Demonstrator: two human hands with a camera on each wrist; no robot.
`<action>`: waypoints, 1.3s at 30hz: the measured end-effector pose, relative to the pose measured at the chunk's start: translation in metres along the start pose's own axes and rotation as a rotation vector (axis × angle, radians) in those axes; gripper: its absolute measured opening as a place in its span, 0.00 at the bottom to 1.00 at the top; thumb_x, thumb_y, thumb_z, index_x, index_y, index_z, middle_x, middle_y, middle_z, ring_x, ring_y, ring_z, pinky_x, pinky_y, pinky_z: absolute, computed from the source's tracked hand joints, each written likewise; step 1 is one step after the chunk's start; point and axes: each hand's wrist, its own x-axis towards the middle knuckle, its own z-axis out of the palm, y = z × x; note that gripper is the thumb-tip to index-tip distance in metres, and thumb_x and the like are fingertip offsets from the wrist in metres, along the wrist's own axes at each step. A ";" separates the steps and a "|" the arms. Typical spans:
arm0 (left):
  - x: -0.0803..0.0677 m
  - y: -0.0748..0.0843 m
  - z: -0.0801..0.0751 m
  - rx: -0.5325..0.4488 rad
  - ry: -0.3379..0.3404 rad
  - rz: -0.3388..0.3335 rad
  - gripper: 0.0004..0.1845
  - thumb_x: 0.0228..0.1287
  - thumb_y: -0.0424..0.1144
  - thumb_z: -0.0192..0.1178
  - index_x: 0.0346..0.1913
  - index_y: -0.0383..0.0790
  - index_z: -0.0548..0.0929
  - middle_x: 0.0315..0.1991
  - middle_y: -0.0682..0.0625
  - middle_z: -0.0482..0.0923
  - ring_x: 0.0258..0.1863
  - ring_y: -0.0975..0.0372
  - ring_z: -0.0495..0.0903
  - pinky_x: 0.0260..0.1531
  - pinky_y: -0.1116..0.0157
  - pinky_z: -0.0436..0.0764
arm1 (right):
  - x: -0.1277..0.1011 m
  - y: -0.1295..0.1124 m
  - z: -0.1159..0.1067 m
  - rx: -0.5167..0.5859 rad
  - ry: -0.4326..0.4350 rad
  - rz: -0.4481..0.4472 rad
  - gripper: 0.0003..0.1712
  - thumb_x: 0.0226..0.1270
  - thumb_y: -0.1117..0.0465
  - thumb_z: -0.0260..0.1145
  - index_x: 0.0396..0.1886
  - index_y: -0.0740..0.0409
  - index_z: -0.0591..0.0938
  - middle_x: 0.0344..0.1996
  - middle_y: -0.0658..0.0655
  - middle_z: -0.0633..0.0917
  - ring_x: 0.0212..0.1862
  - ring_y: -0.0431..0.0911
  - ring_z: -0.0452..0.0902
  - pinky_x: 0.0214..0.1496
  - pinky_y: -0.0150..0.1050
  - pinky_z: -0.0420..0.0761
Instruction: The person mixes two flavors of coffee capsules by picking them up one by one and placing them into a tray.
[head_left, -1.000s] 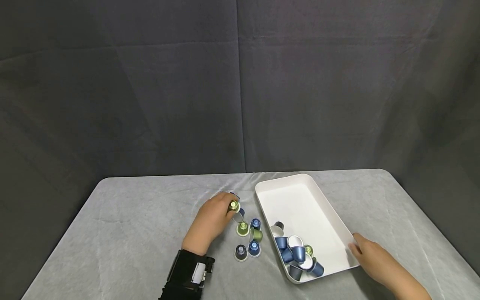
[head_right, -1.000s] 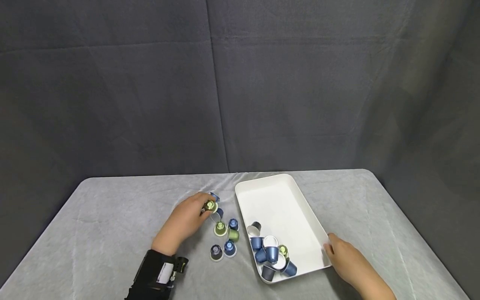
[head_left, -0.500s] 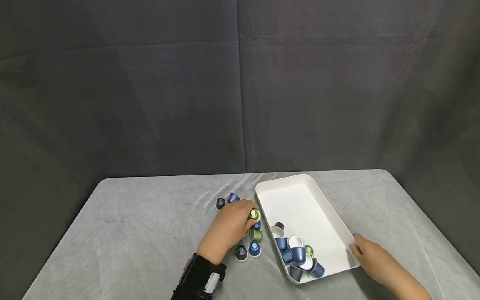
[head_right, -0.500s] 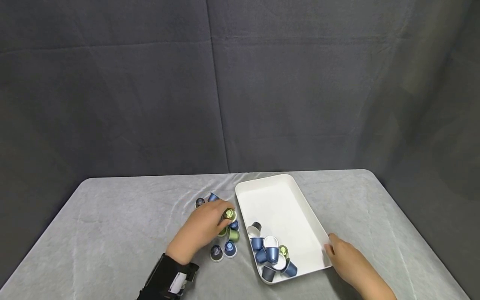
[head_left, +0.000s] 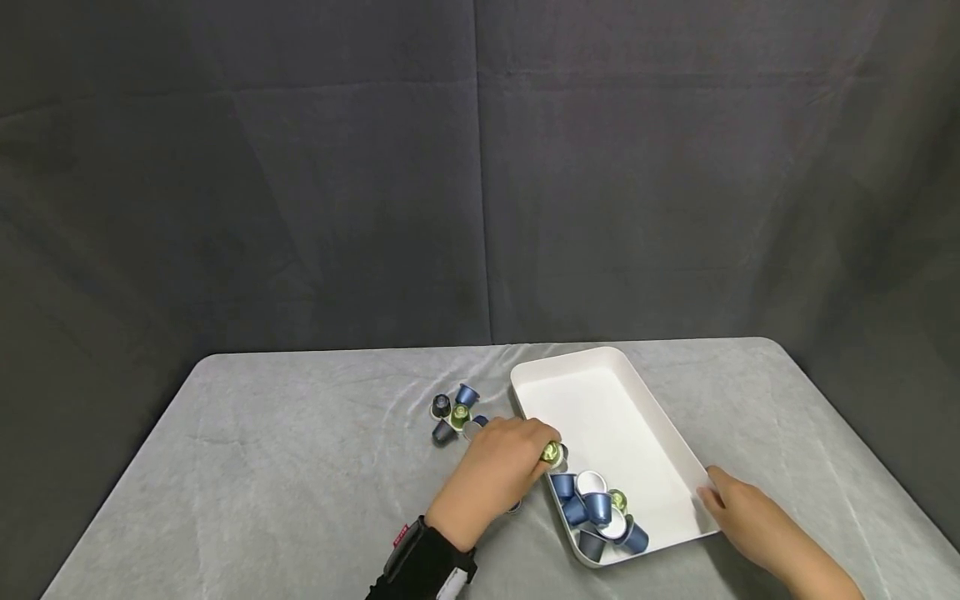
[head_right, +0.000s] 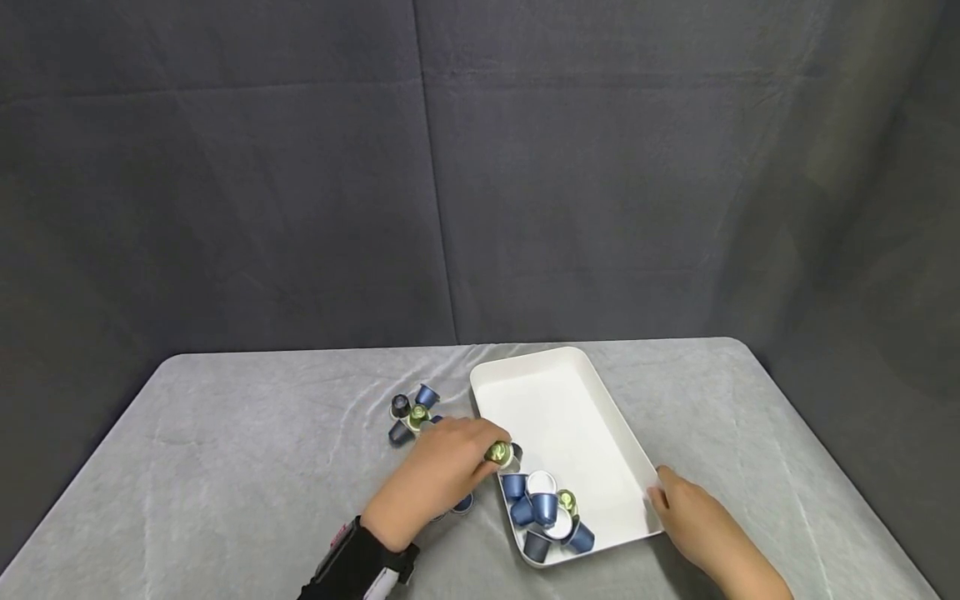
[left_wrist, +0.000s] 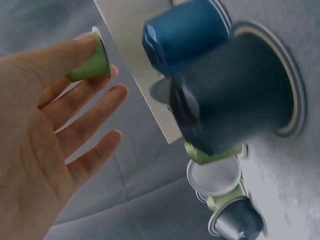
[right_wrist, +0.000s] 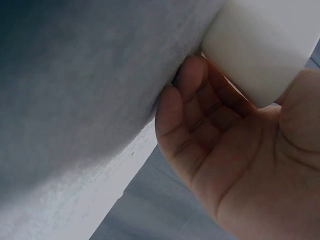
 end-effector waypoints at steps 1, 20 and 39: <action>0.000 0.002 0.000 0.014 0.004 0.009 0.13 0.61 0.44 0.69 0.47 0.48 0.83 0.42 0.58 0.83 0.42 0.65 0.82 0.43 0.66 0.77 | 0.000 0.000 0.000 0.001 0.002 -0.002 0.07 0.74 0.66 0.55 0.33 0.61 0.71 0.19 0.50 0.62 0.26 0.45 0.65 0.28 0.41 0.67; 0.003 0.021 0.010 0.137 -0.004 0.110 0.17 0.57 0.48 0.72 0.48 0.52 0.84 0.45 0.58 0.80 0.45 0.65 0.78 0.46 0.68 0.76 | -0.001 0.002 0.000 -0.003 -0.010 0.010 0.06 0.74 0.66 0.55 0.34 0.62 0.72 0.18 0.50 0.64 0.26 0.46 0.66 0.28 0.42 0.68; 0.003 0.020 0.010 0.129 0.009 0.103 0.12 0.65 0.39 0.66 0.51 0.50 0.83 0.46 0.57 0.81 0.44 0.65 0.80 0.47 0.68 0.77 | -0.001 -0.001 -0.001 -0.004 0.002 0.004 0.07 0.74 0.66 0.56 0.33 0.61 0.71 0.18 0.50 0.63 0.26 0.45 0.65 0.28 0.41 0.67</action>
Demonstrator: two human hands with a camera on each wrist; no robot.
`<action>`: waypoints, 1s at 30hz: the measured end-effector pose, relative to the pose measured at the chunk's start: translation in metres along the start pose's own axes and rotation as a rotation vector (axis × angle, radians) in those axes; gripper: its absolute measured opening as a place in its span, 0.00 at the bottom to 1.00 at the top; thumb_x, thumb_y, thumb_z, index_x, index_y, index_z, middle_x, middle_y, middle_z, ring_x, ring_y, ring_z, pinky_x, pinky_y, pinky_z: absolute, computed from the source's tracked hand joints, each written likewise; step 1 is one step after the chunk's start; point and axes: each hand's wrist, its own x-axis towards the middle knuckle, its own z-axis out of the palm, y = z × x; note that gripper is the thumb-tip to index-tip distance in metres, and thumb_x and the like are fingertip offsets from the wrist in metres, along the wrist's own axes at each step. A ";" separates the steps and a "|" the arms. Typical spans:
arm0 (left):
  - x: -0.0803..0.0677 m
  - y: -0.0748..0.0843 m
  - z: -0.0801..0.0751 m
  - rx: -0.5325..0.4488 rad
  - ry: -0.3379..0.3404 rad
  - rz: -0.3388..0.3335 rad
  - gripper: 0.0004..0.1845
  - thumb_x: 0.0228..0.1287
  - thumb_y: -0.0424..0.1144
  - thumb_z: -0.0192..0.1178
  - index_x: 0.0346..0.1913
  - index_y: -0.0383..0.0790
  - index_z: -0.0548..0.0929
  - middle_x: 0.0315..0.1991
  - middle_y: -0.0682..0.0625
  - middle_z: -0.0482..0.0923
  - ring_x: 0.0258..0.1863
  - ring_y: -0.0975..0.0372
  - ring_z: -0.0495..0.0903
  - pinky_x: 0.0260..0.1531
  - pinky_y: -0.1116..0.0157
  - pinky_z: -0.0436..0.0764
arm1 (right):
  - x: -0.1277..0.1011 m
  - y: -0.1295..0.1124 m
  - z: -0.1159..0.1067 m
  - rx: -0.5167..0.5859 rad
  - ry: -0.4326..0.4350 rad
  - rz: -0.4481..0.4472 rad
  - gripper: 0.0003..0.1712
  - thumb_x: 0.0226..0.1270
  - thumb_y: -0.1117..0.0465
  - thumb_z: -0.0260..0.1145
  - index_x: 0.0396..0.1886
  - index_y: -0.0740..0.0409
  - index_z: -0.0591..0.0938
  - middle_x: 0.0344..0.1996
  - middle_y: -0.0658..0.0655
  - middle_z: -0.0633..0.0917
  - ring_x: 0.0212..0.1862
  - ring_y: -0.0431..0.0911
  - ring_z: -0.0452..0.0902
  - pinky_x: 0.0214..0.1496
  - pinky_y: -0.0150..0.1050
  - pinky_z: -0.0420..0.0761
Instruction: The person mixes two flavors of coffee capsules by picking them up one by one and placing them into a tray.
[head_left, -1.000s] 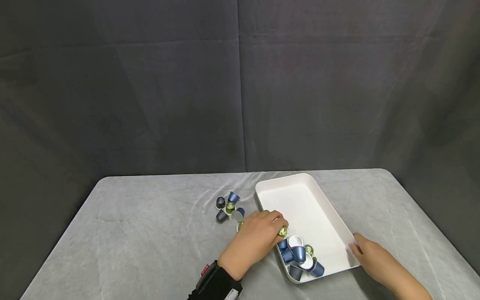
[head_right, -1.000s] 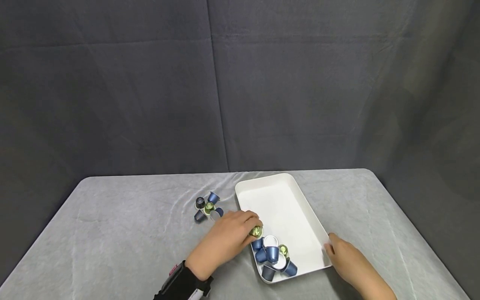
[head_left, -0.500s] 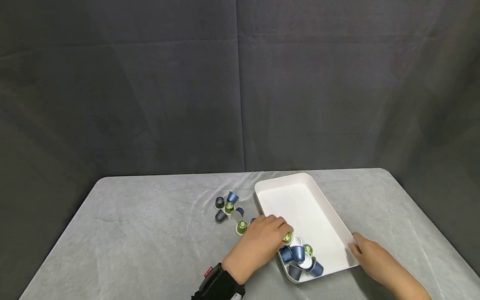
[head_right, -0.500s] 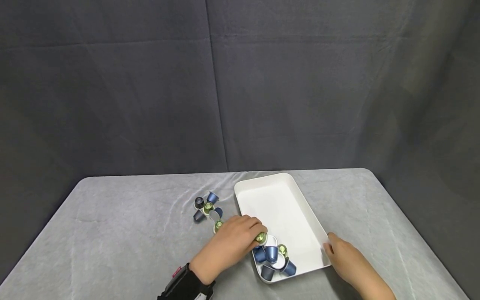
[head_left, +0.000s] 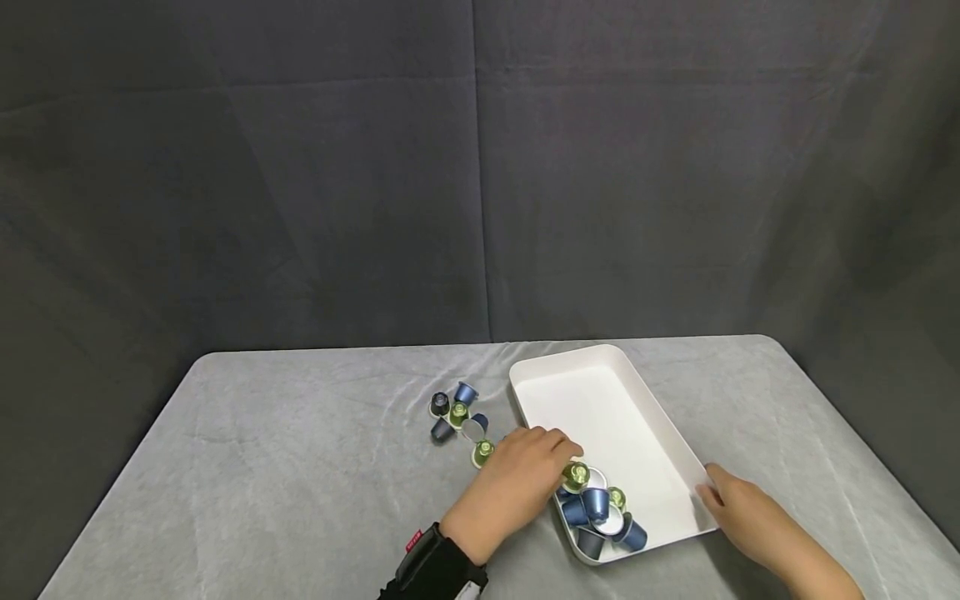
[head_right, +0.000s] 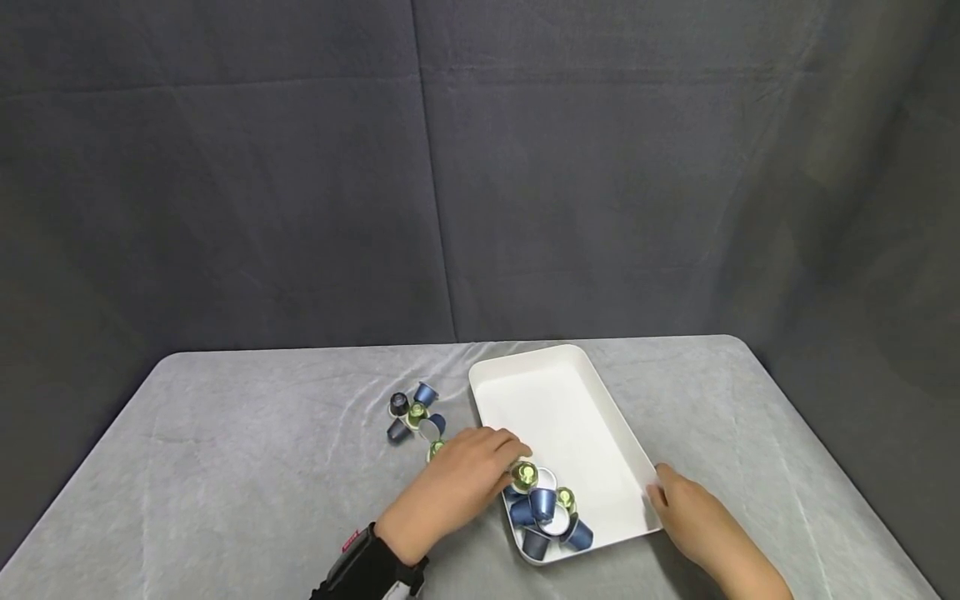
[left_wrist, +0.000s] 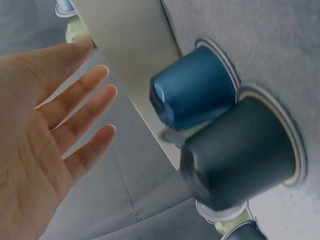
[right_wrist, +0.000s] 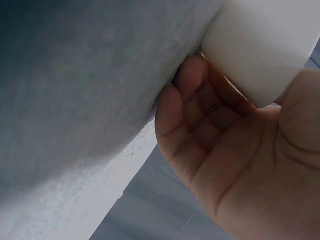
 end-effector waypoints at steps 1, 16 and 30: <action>0.000 -0.001 -0.001 -0.006 -0.007 -0.006 0.12 0.65 0.39 0.65 0.51 0.49 0.83 0.46 0.57 0.81 0.44 0.65 0.80 0.47 0.68 0.77 | 0.000 0.000 0.000 0.000 -0.002 0.001 0.07 0.74 0.66 0.56 0.34 0.61 0.71 0.18 0.50 0.63 0.26 0.45 0.65 0.28 0.41 0.68; -0.010 -0.030 -0.011 -0.110 -0.015 -0.120 0.17 0.63 0.40 0.69 0.54 0.46 0.82 0.48 0.55 0.82 0.49 0.62 0.80 0.53 0.64 0.77 | 0.002 0.000 0.000 -0.004 -0.008 -0.010 0.05 0.74 0.66 0.56 0.38 0.64 0.73 0.20 0.51 0.70 0.28 0.46 0.67 0.30 0.44 0.71; -0.015 -0.044 -0.018 -0.130 -0.026 -0.216 0.17 0.61 0.40 0.70 0.53 0.44 0.83 0.48 0.52 0.82 0.49 0.58 0.81 0.55 0.59 0.77 | 0.001 0.002 0.000 -0.011 -0.002 -0.012 0.04 0.73 0.66 0.56 0.37 0.64 0.73 0.20 0.50 0.70 0.28 0.47 0.68 0.31 0.45 0.71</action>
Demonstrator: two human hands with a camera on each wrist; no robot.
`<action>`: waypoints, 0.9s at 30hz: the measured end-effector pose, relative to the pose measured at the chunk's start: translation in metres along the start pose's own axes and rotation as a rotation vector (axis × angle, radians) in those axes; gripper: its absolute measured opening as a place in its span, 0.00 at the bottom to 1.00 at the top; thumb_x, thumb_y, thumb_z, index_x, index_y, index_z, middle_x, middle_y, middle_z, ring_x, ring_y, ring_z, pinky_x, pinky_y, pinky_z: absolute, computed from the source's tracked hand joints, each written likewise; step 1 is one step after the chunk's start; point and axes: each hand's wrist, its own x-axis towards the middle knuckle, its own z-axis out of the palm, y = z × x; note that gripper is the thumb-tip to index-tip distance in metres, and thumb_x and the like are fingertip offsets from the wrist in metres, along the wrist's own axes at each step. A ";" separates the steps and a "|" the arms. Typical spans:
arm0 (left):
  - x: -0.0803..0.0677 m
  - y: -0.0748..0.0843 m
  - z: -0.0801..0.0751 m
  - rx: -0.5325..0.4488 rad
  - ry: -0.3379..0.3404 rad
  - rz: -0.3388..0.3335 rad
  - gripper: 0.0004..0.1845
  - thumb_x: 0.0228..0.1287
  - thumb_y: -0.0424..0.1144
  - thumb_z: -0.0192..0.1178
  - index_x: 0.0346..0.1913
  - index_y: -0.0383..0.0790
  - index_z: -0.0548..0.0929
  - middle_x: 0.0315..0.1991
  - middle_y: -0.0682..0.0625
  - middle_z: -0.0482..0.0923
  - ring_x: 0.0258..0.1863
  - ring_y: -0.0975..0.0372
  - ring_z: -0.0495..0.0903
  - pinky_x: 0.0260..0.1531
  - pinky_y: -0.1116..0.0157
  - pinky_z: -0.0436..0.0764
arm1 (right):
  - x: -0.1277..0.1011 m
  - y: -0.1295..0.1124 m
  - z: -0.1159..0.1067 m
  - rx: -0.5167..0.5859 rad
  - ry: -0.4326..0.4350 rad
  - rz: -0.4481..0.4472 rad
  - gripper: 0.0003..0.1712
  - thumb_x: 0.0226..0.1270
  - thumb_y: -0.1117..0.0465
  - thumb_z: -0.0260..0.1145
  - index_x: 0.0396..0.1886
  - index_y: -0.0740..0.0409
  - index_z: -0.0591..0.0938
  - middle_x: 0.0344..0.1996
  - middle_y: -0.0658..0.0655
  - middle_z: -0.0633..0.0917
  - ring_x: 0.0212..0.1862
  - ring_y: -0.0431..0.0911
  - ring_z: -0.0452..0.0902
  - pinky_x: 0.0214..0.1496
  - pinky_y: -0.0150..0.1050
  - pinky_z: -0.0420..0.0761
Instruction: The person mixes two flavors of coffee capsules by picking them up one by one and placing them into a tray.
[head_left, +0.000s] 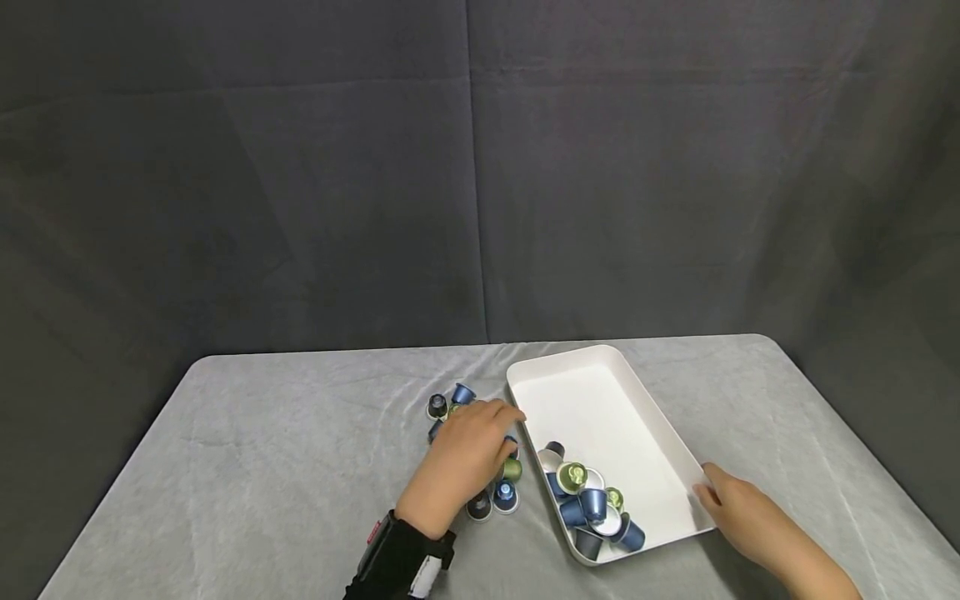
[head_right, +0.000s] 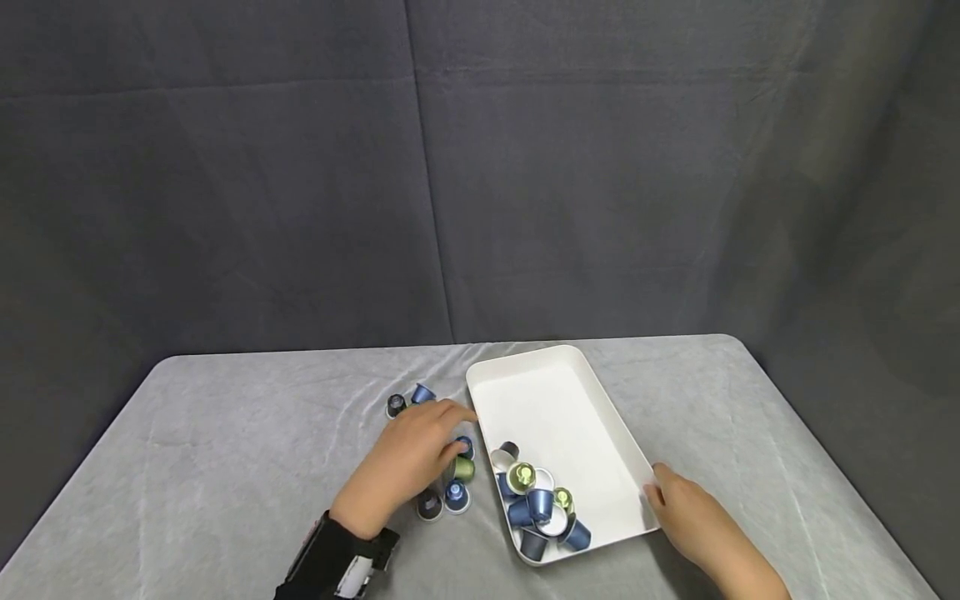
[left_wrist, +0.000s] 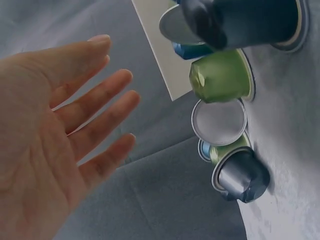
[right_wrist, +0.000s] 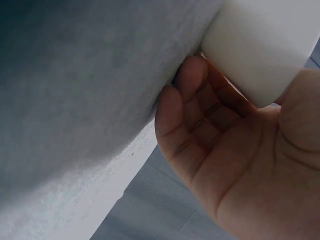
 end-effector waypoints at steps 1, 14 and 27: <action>0.000 -0.001 -0.001 -0.005 -0.002 -0.007 0.17 0.61 0.40 0.70 0.53 0.44 0.83 0.48 0.52 0.82 0.49 0.58 0.81 0.54 0.58 0.78 | 0.000 0.000 0.000 -0.001 -0.002 0.001 0.04 0.73 0.66 0.56 0.37 0.64 0.73 0.20 0.50 0.70 0.28 0.47 0.67 0.30 0.45 0.71; -0.008 -0.026 -0.014 -0.116 0.022 -0.132 0.17 0.60 0.37 0.70 0.53 0.43 0.83 0.49 0.50 0.82 0.51 0.54 0.81 0.51 0.55 0.78 | -0.001 0.001 0.000 0.007 0.007 -0.015 0.05 0.73 0.67 0.57 0.35 0.62 0.72 0.19 0.50 0.67 0.27 0.46 0.66 0.29 0.43 0.69; -0.012 -0.049 -0.011 -0.189 0.047 -0.207 0.17 0.58 0.36 0.71 0.51 0.39 0.84 0.49 0.47 0.82 0.51 0.51 0.81 0.50 0.53 0.78 | -0.001 0.000 0.000 0.021 -0.002 0.000 0.07 0.74 0.66 0.56 0.33 0.61 0.70 0.19 0.50 0.64 0.26 0.45 0.65 0.28 0.41 0.68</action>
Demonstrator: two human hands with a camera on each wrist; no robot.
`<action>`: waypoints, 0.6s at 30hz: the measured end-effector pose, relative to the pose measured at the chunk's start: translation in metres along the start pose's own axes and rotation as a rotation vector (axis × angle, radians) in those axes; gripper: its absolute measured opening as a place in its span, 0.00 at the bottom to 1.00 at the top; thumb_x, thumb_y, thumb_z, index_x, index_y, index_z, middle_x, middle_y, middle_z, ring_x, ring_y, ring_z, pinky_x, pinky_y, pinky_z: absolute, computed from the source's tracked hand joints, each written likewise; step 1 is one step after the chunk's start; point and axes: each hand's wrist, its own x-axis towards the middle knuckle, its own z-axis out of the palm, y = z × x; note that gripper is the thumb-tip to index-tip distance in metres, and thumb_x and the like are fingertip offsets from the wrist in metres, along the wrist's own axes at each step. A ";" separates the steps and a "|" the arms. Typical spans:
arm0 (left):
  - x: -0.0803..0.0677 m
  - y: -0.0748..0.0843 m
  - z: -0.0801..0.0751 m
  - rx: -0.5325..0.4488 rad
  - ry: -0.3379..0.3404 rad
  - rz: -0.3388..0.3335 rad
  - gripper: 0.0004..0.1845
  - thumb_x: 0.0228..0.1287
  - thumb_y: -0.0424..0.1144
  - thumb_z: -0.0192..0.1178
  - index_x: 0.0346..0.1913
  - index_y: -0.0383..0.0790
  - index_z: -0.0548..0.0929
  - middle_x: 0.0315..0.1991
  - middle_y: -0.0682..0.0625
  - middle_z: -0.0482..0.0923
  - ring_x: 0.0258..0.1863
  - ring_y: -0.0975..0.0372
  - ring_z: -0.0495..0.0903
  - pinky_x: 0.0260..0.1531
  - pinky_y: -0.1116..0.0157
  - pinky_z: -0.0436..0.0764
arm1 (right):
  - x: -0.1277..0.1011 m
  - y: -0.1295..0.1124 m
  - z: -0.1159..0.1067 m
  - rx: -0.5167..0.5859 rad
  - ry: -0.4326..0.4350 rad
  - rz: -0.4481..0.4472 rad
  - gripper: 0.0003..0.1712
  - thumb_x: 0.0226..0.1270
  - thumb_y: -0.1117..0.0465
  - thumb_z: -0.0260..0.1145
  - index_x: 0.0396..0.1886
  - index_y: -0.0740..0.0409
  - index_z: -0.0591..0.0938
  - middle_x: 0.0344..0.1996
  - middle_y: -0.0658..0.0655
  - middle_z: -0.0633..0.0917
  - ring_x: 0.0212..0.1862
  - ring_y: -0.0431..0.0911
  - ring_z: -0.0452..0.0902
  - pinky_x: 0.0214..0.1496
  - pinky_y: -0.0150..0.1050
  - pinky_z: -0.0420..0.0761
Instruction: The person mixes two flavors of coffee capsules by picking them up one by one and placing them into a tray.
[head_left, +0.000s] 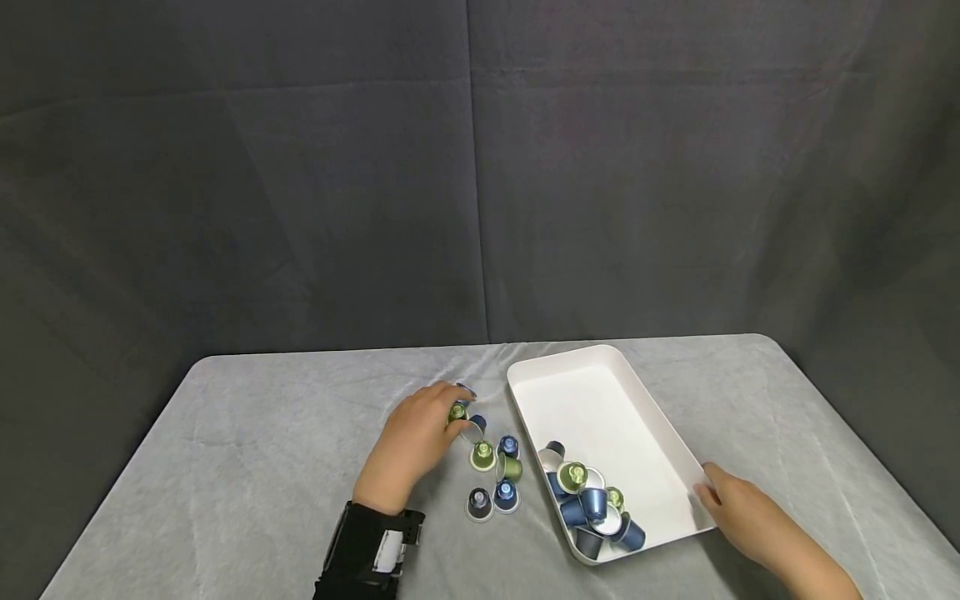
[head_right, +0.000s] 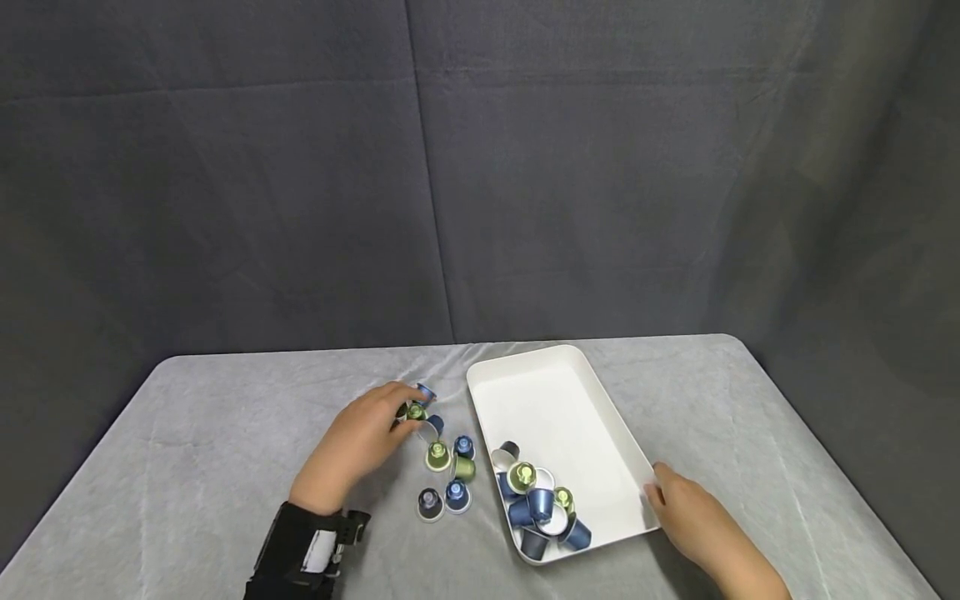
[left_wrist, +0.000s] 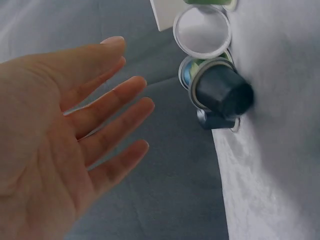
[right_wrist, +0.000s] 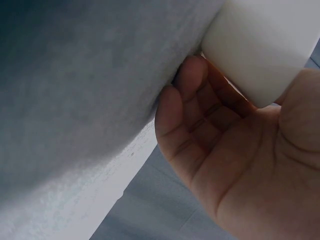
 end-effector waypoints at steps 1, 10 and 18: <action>0.000 -0.002 0.000 0.001 -0.002 -0.008 0.17 0.58 0.35 0.71 0.51 0.39 0.84 0.49 0.47 0.82 0.51 0.51 0.81 0.50 0.53 0.78 | 0.000 0.000 0.000 0.001 -0.001 0.000 0.07 0.74 0.66 0.56 0.33 0.61 0.71 0.19 0.50 0.64 0.26 0.45 0.65 0.28 0.41 0.67; -0.002 -0.012 -0.001 -0.012 -0.038 -0.098 0.16 0.58 0.34 0.71 0.50 0.38 0.84 0.49 0.46 0.82 0.51 0.52 0.81 0.51 0.52 0.78 | 0.000 0.000 -0.001 -0.002 -0.001 0.000 0.07 0.74 0.66 0.55 0.33 0.61 0.71 0.19 0.50 0.63 0.26 0.45 0.65 0.28 0.42 0.68; -0.005 -0.016 0.000 -0.042 -0.119 -0.197 0.18 0.58 0.35 0.71 0.51 0.36 0.81 0.44 0.45 0.79 0.47 0.51 0.80 0.49 0.51 0.78 | 0.000 0.001 -0.001 0.000 -0.017 -0.002 0.06 0.74 0.66 0.55 0.35 0.63 0.72 0.21 0.51 0.71 0.27 0.46 0.67 0.29 0.43 0.70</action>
